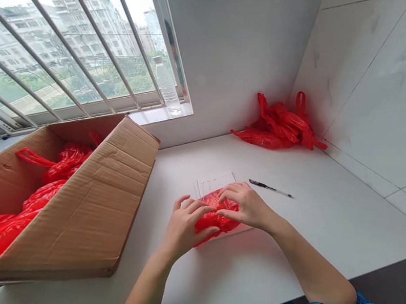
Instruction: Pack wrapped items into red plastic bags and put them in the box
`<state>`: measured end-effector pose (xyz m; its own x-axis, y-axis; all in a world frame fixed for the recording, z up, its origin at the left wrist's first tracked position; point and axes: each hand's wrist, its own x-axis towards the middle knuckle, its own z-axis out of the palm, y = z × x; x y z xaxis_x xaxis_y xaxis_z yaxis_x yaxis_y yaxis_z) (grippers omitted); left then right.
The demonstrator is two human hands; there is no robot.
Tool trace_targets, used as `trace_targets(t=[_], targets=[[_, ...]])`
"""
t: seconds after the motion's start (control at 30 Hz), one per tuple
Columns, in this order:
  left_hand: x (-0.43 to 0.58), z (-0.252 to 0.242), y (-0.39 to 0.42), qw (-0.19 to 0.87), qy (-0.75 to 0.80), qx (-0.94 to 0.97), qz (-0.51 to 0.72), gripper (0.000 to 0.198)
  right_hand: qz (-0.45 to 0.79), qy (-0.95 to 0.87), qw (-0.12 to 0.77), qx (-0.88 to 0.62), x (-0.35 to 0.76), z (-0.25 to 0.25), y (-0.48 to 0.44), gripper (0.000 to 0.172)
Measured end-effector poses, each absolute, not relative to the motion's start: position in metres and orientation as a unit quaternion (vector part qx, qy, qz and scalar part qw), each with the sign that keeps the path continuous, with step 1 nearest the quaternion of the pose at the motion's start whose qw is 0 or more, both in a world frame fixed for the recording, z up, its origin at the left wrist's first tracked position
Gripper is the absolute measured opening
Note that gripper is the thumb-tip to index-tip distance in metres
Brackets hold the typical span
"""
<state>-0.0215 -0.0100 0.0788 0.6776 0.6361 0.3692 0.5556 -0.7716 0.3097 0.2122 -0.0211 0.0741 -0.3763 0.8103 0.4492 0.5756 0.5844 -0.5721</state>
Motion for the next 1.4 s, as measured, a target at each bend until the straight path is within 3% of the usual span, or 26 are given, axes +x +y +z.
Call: trace_targets(t=[0.07, 0.2, 0.27, 0.57, 0.7, 0.8, 0.93, 1.07, 1.13, 1.23, 1.33, 1.4], targets=[[-0.021, 0.075, -0.010, 0.088, 0.317, 0.919, 0.219, 0.037, 0.170, -0.816, 0.363, -0.417, 0.212, 0.073, -0.024, 0.008], [-0.023, 0.074, -0.008, 0.059, 0.314, 0.919, 0.230, 0.014, 0.172, -0.834, 0.338, -0.400, 0.210, 0.072, -0.027, 0.016], [-0.026, 0.076, -0.005, 0.044, 0.323, 0.910, 0.257, 0.019, 0.162, -0.837, 0.338, -0.398, 0.210, 0.072, -0.026, 0.012], [-0.062, 0.083, 0.016, -0.012, 0.473, 0.767, 0.433, 0.020, 0.214, -0.658, 0.486, -0.534, 0.253, 0.068, -0.014, 0.019], [-0.049, 0.090, 0.002, 0.068, 0.462, 0.777, 0.422, 0.038, 0.292, -0.646, 0.501, -0.497, 0.244, 0.069, -0.018, 0.018], [-0.035, 0.095, -0.012, 0.108, 0.439, 0.810, 0.373, 0.049, 0.305, -0.665, 0.467, -0.496, 0.229, 0.074, -0.023, 0.033], [-0.036, 0.107, -0.023, 0.106, 0.408, 0.800, 0.427, 0.010, 0.238, -0.630, 0.502, -0.543, 0.228, 0.086, -0.032, 0.028], [-0.042, 0.123, -0.034, 0.145, 0.305, 0.814, 0.472, 0.013, 0.097, -0.577, 0.644, -0.494, 0.230, 0.109, -0.056, 0.032], [-0.041, 0.128, -0.039, 0.163, 0.246, 0.840, 0.454, 0.014, 0.047, -0.623, 0.666, -0.409, 0.221, 0.123, -0.070, 0.026], [-0.038, 0.127, -0.043, 0.206, 0.185, 0.865, 0.420, 0.015, 0.095, -0.787, 0.502, -0.345, 0.200, 0.135, -0.078, 0.016], [-0.037, 0.123, -0.045, 0.249, 0.167, 0.876, 0.379, 0.018, 0.183, -0.842, 0.234, -0.450, 0.187, 0.129, -0.068, 0.020], [-0.038, 0.123, -0.046, 0.237, 0.198, 0.896, 0.319, 0.018, 0.200, -0.816, 0.143, -0.523, 0.188, 0.120, -0.058, 0.018]])
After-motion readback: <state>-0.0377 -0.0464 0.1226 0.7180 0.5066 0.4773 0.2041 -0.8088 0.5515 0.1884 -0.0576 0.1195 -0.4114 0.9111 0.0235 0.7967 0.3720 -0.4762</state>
